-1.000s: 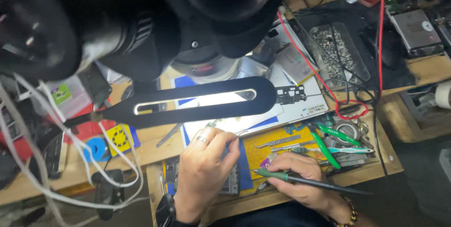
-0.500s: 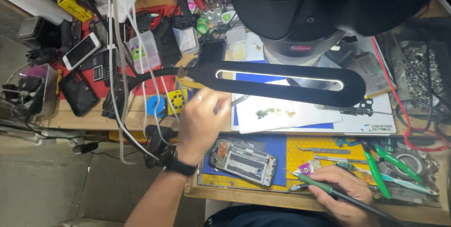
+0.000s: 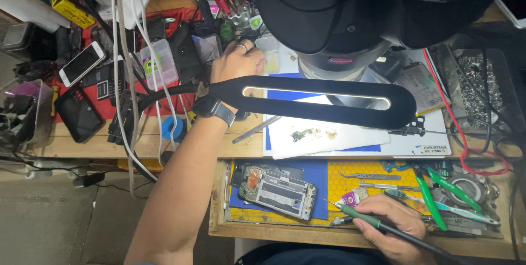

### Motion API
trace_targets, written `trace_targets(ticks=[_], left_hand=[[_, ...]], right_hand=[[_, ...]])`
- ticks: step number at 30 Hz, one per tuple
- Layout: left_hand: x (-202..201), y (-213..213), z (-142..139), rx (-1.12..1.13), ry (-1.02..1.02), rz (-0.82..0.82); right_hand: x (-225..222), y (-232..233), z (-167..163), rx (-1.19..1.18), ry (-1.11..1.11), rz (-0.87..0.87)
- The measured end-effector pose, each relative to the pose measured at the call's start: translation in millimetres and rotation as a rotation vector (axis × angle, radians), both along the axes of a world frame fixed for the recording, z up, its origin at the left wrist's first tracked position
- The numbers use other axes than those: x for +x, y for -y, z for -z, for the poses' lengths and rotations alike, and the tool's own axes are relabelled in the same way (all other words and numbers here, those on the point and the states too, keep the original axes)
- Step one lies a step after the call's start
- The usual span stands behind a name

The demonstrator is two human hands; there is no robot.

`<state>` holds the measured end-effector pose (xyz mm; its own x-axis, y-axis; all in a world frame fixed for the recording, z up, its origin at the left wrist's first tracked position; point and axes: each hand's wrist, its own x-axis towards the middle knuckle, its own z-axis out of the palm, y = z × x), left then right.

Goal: The person uses a soldering iron to work on a small circuit board held in their left hand. They apply solder to specific points on the board while working under a magnifying lamp on a cluttered workbench.

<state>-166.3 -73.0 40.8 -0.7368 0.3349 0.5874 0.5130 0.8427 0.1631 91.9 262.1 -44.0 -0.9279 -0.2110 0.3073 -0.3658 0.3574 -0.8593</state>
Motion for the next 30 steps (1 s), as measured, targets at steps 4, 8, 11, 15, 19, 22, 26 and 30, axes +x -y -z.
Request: trace_targets(ticks=[4,8,11,15,19,22,26,30], left_hand=[[-3.5,2.2,4.0,-0.066,0.016,0.023],[-1.5,3.0,3.7,-0.102,0.052,0.035],[2.3,5.4,2.1,-0.094,0.047,0.073],[8.4,5.8,0.6,-0.105,0.061,0.073],[13.3,2.9,-0.1,-0.052,0.000,0.070],[17.2,2.5,-1.7,0.004,-0.046,0.065],[28.2,2.0,-2.5,0.062,-0.097,0.029],[45.6,-0.8,-2.5,0.137,-0.048,-0.012]], right_hand=[[-0.3,1.1,-0.6,-0.016,-0.021,-0.009],[0.9,2.8,-1.3,0.006,0.005,0.033],[1.1,2.3,-1.4,0.003,0.024,0.034],[2.2,3.9,-0.2,-0.002,0.038,0.043],[1.7,2.4,-0.2,0.023,0.055,0.050],[3.2,3.4,-0.7,0.007,0.062,0.062],[4.6,2.2,-0.7,0.014,0.060,0.055],[3.9,1.4,1.9,0.014,0.082,0.052]])
